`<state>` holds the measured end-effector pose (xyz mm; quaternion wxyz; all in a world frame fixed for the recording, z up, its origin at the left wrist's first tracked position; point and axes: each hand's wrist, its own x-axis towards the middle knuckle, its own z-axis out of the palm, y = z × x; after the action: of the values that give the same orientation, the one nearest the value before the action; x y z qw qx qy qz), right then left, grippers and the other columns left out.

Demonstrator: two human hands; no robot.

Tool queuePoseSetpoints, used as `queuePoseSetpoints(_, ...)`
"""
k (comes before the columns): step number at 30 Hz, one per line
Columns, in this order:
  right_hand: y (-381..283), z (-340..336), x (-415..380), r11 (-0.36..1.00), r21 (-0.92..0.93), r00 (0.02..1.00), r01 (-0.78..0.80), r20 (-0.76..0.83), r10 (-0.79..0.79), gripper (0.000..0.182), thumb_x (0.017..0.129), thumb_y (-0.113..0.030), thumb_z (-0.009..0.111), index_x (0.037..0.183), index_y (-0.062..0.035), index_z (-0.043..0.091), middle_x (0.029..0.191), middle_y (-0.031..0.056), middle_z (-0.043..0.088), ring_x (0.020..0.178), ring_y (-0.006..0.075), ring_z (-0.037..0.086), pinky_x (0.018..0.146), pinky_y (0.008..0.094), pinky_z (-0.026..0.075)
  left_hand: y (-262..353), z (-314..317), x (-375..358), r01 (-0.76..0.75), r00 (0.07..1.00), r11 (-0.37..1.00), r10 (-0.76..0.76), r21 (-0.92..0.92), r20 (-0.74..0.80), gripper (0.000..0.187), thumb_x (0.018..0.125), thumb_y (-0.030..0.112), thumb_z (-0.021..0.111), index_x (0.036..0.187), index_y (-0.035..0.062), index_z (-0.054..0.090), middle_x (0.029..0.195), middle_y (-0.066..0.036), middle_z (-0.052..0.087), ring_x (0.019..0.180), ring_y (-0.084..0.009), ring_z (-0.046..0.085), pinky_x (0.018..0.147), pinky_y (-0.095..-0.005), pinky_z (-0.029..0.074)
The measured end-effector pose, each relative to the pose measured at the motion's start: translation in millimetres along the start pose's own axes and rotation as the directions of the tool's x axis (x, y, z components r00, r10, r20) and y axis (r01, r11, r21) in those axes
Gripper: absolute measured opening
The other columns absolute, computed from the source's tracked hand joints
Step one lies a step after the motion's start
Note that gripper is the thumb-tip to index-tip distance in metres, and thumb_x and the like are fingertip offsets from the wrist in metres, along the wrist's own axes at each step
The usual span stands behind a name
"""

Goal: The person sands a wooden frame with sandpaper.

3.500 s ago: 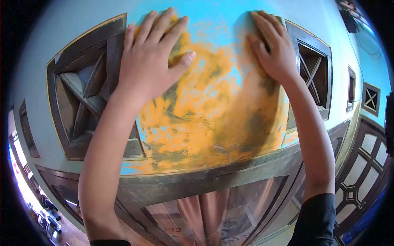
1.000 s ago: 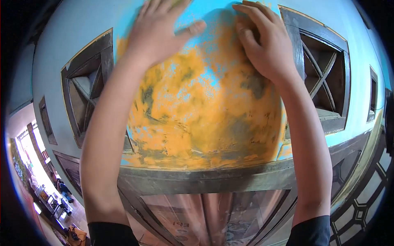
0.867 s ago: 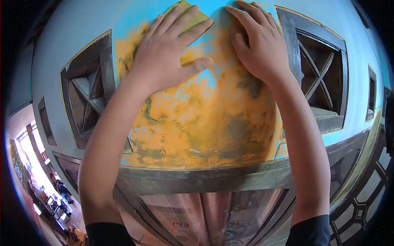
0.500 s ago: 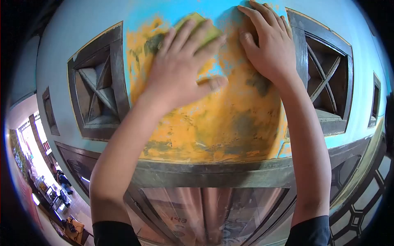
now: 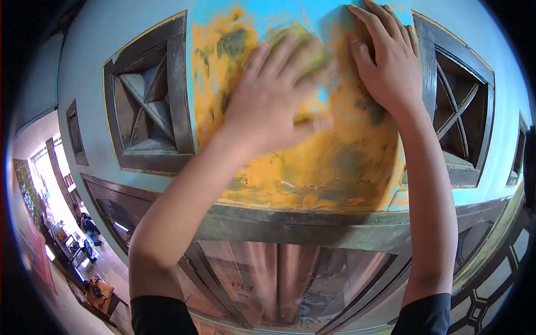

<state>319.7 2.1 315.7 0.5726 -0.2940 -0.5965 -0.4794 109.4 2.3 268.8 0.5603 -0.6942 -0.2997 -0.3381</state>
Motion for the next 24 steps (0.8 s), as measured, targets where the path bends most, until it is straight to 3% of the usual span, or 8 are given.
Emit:
queuePoseSetpoints(4, 6, 6, -7, 0.994, -0.082, 0.994, 0.078, -0.068, -0.084, 0.045, 0.093, -0.019, 0.055, 0.137, -0.0104, 0.056, 0.147, 0.0132, 0.051, 0.141, 0.0330, 0.042, 0.119, 0.0470, 0.028, -29, -6, -7, -0.067, 0.997, 0.997, 0.066, 0.038, 0.033, 0.073, 0.091, 0.064, 0.055, 0.154, 0.0299, 0.042, 0.165, -0.008, 0.028, 0.153, -0.0355, 0.022, 0.123, -0.0574, 0.018)
queuePoseSetpoints(6, 21, 20, -9, 0.976, -0.152, 0.972, 0.158, -0.148, -0.181, 0.041, 0.098, -0.025, 0.054, 0.138, -0.0166, 0.059, 0.145, 0.0052, 0.056, 0.135, 0.0250, 0.050, 0.116, 0.0403, 0.034, -58, -7, 7, 0.078, 0.997, 0.988, -0.077, 0.130, -0.013, 0.074, 0.094, 0.062, 0.052, 0.156, 0.0256, 0.037, 0.167, -0.009, 0.023, 0.154, -0.0343, 0.017, 0.124, -0.0551, 0.014)
queuePoseSetpoints(8, 21, 19, -10, 0.986, -0.111, 0.985, 0.122, -0.107, -0.134, 0.044, 0.097, -0.028, 0.055, 0.141, -0.0207, 0.057, 0.150, 0.0052, 0.050, 0.141, 0.0283, 0.043, 0.119, 0.0439, 0.029, -71, -13, 21, 0.222, 0.971, 0.941, -0.238, 0.255, 0.033, 0.076, 0.100, 0.059, 0.046, 0.161, 0.0167, 0.026, 0.169, -0.011, 0.014, 0.157, -0.0313, 0.007, 0.126, -0.0508, 0.008)
queuePoseSetpoints(9, 20, 18, -9, 0.991, -0.085, 0.990, 0.104, -0.083, -0.111, 0.046, 0.096, -0.030, 0.055, 0.142, -0.0228, 0.056, 0.153, 0.0052, 0.047, 0.143, 0.0299, 0.040, 0.120, 0.0457, 0.027, -75, 4, 13, 0.142, 0.973, 0.982, -0.116, 0.122, -0.201, 0.072, 0.092, 0.064, 0.054, 0.154, 0.0300, 0.042, 0.166, -0.008, 0.028, 0.153, -0.0354, 0.022, 0.123, -0.0566, 0.017)
queuePoseSetpoints(12, 17, 18, -9, 0.992, -0.091, 0.991, 0.087, -0.092, -0.096, 0.045, 0.097, -0.030, 0.056, 0.141, -0.0225, 0.057, 0.152, 0.0049, 0.050, 0.142, 0.0281, 0.043, 0.119, 0.0448, 0.028, -15, -4, -10, -0.026, 0.999, 0.999, 0.025, 0.021, 0.041, 0.072, 0.092, 0.065, 0.053, 0.155, 0.0313, 0.041, 0.166, -0.008, 0.027, 0.154, -0.0351, 0.021, 0.124, -0.0561, 0.016)
queuePoseSetpoints(15, 20, 19, -9, 0.990, -0.093, 0.989, 0.105, -0.094, -0.113, 0.045, 0.097, -0.030, 0.057, 0.141, -0.0233, 0.057, 0.152, 0.0043, 0.050, 0.142, 0.0279, 0.043, 0.120, 0.0449, 0.028, 23, -7, -49, -0.234, 0.927, 0.949, 0.283, -0.209, 0.245, 0.073, 0.091, 0.066, 0.052, 0.155, 0.0327, 0.040, 0.167, -0.007, 0.026, 0.154, -0.0349, 0.019, 0.124, -0.0556, 0.014)
queuePoseSetpoints(22, 19, 19, -10, 0.991, -0.101, 0.990, 0.087, -0.101, -0.097, 0.045, 0.097, -0.031, 0.057, 0.141, -0.0237, 0.057, 0.152, 0.0040, 0.050, 0.142, 0.0280, 0.043, 0.120, 0.0447, 0.028, -63, -7, 5, 0.102, 0.988, 0.988, -0.088, 0.114, -0.129, 0.071, 0.092, 0.066, 0.053, 0.153, 0.0321, 0.043, 0.165, -0.008, 0.031, 0.153, -0.0362, 0.023, 0.123, -0.0570, 0.017)
queuePoseSetpoints(24, 18, 18, -10, 0.990, -0.106, 0.989, 0.095, -0.099, -0.106, 0.044, 0.097, -0.031, 0.056, 0.141, -0.0234, 0.057, 0.151, 0.0043, 0.050, 0.141, 0.0285, 0.043, 0.119, 0.0446, 0.028, -32, -6, -12, -0.014, 1.000, 1.000, 0.014, 0.018, 0.005, 0.071, 0.092, 0.063, 0.055, 0.154, 0.0322, 0.041, 0.165, -0.007, 0.029, 0.153, -0.0347, 0.023, 0.124, -0.0563, 0.017)
